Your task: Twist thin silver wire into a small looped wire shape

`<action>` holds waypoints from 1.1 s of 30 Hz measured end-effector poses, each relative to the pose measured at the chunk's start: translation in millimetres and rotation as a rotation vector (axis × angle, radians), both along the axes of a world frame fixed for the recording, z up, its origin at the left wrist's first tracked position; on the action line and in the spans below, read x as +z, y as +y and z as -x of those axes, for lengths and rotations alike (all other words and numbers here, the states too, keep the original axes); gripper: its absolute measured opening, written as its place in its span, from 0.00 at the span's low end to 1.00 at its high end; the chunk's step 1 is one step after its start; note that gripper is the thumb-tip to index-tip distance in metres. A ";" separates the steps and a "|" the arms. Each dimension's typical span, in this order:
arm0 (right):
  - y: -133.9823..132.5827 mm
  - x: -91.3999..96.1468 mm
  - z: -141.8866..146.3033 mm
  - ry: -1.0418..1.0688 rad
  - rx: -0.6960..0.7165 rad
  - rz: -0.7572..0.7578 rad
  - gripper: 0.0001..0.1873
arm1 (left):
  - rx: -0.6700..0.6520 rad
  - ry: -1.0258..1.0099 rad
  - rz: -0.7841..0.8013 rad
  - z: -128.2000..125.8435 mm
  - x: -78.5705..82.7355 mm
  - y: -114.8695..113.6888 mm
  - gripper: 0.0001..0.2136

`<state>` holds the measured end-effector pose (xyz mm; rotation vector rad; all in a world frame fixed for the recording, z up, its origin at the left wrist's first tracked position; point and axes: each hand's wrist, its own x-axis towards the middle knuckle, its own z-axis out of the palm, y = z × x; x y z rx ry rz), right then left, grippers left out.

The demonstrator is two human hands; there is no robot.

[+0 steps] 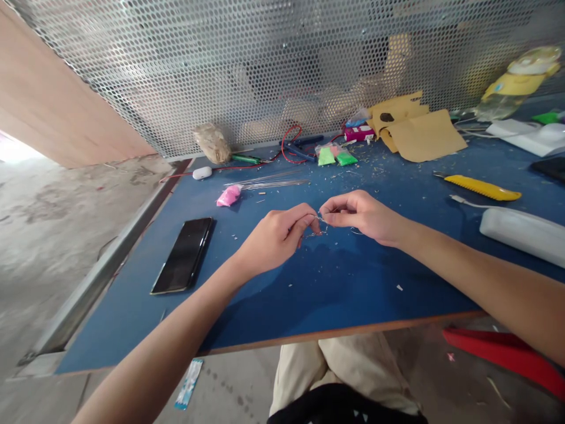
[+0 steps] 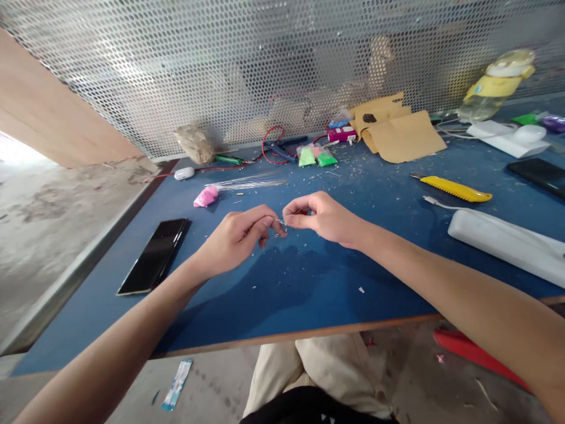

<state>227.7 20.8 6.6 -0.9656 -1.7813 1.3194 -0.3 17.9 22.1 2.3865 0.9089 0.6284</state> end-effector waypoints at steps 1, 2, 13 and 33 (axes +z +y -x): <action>-0.4 -0.1 0.5 0.013 0.001 0.001 0.12 | 0.018 0.001 -0.012 -0.6 0.6 -1.2 0.15; -0.8 -0.3 1.1 0.026 0.003 0.002 0.12 | 0.029 -0.001 -0.019 -1.0 1.2 -2.2 0.16; -2.6 -4.4 3.7 -0.118 -0.124 -0.275 0.09 | 0.031 -0.196 0.392 -3.0 -3.0 2.6 0.15; -2.8 -15.4 3.2 -0.549 -0.415 -1.201 0.07 | -0.049 -0.624 1.134 -17.1 -10.7 -5.4 0.12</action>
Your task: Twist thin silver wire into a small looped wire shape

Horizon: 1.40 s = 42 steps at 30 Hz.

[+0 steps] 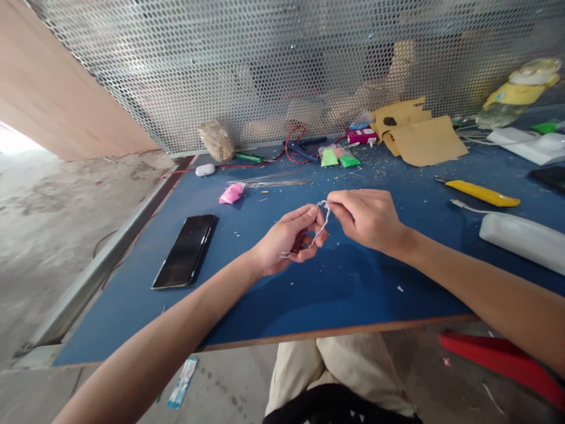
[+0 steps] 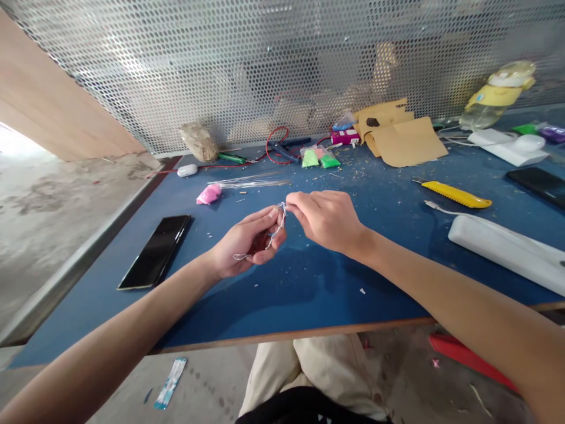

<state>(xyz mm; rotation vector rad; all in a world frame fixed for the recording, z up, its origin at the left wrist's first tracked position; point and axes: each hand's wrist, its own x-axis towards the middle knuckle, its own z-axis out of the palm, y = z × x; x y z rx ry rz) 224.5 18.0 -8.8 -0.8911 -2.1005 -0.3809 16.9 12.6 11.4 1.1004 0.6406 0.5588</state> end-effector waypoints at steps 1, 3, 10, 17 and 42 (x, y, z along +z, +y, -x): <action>-0.7 -0.8 1.4 0.032 -0.005 0.018 0.07 | 0.002 0.008 -0.013 -0.8 -0.6 -0.5 0.12; -2.0 -2.0 3.8 0.088 -0.010 0.066 0.06 | 0.017 0.027 -0.057 -2.4 -1.8 -1.5 0.12; -0.2 -3.9 6.9 0.136 -0.025 0.043 0.05 | 0.133 0.195 -0.378 -5.8 -4.6 -4.3 0.13; 3.0 -9.2 19.9 0.228 -0.085 0.095 0.06 | 0.233 0.207 -0.453 -11.0 -8.4 -3.3 0.13; -1.1 1.1 8.0 0.436 0.241 0.446 0.07 | 0.134 0.082 -0.402 -2.0 -13.9 3.6 0.14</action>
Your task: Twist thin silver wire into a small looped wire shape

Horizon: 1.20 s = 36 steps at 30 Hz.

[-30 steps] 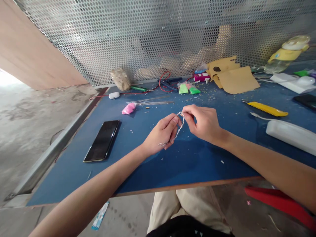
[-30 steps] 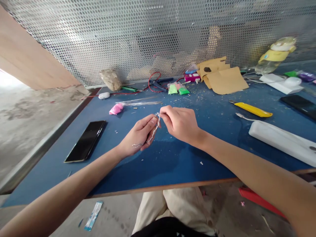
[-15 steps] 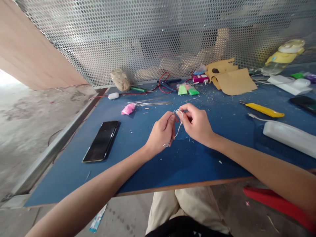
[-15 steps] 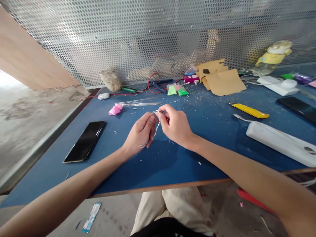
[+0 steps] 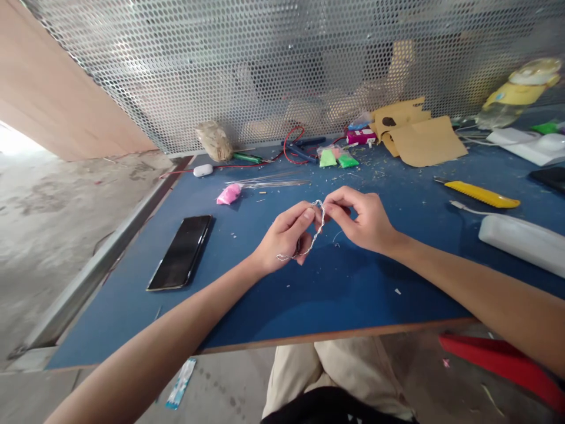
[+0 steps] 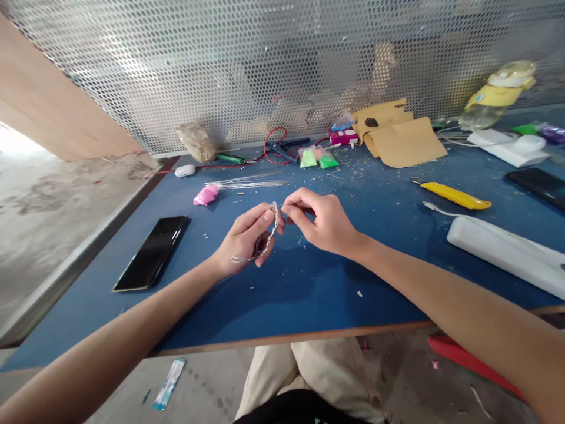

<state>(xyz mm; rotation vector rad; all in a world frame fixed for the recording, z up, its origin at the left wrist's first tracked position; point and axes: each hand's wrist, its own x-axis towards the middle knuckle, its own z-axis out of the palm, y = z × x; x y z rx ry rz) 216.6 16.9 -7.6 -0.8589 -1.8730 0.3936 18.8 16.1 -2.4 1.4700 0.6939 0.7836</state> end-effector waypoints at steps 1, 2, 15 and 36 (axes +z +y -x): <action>-0.4 0.3 -0.9 -0.006 -0.003 -0.014 0.06 | -0.005 0.031 -0.036 1.8 1.1 0.3 0.14; -1.0 0.6 -1.6 -0.007 -0.009 -0.029 0.05 | -0.009 0.064 -0.079 3.6 2.2 0.6 0.14; -9.1 3.5 4.7 0.295 0.147 0.258 0.07 | 0.089 0.410 -0.510 7.5 10.8 -5.5 0.13; -1.2 4.0 -1.1 0.273 0.251 0.464 0.10 | 0.098 0.454 -0.562 9.5 17.0 -5.0 0.14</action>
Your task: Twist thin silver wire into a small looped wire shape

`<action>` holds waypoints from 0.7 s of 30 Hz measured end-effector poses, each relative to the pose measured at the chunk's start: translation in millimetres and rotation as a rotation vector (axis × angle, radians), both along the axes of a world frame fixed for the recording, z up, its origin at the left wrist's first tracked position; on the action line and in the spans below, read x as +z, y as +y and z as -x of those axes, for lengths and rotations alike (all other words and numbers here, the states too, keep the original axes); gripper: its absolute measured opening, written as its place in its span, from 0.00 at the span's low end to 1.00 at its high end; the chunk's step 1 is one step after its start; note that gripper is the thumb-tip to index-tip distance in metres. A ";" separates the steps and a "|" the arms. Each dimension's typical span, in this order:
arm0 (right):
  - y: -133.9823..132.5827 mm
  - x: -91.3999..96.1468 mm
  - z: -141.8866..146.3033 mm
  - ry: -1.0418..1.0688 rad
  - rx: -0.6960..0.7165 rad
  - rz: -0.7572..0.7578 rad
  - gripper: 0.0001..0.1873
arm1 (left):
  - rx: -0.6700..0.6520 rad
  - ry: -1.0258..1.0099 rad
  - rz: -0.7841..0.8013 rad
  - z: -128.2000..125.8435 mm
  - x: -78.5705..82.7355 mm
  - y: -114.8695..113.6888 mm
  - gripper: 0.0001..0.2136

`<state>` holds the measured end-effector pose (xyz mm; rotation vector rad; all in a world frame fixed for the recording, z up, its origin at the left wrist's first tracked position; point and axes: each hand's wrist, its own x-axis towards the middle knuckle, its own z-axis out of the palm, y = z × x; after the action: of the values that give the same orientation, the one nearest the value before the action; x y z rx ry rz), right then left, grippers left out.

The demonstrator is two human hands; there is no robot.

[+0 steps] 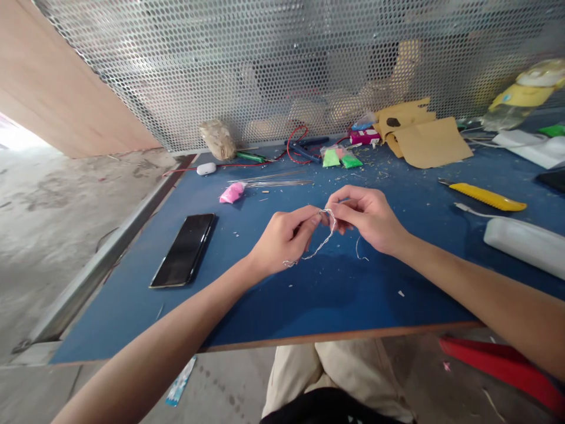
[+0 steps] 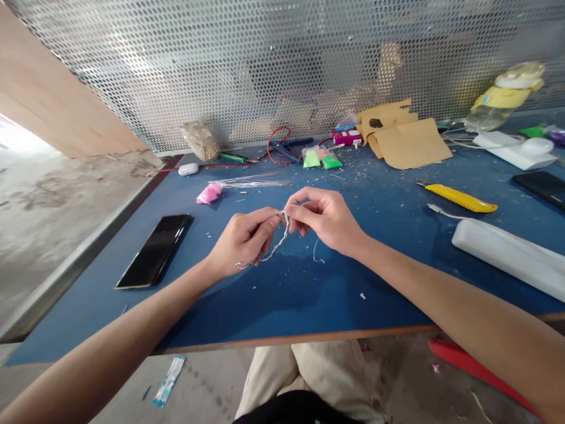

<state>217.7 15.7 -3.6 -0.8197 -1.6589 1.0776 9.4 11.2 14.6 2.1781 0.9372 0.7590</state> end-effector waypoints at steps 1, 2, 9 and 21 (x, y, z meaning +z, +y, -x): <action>1.1 1.3 -1.3 -0.082 -0.053 -0.095 0.10 | 0.005 -0.002 -0.011 0.4 -0.9 0.8 0.14; 2.4 3.1 -3.1 -0.167 -0.137 -0.220 0.10 | 0.016 -0.012 -0.022 0.6 -1.9 1.4 0.14; 1.5 15.2 -12.8 -0.309 -0.597 -0.833 0.06 | 0.244 -0.184 -0.208 0.7 -6.2 1.5 0.14; -4.5 7.8 -0.3 -0.265 -0.445 -0.658 0.15 | 0.276 -0.197 -0.407 -6.9 -10.5 -2.9 0.09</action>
<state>218.0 11.2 4.2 -0.8446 -1.7755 0.0927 16.3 8.2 4.0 2.2781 1.0645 1.3737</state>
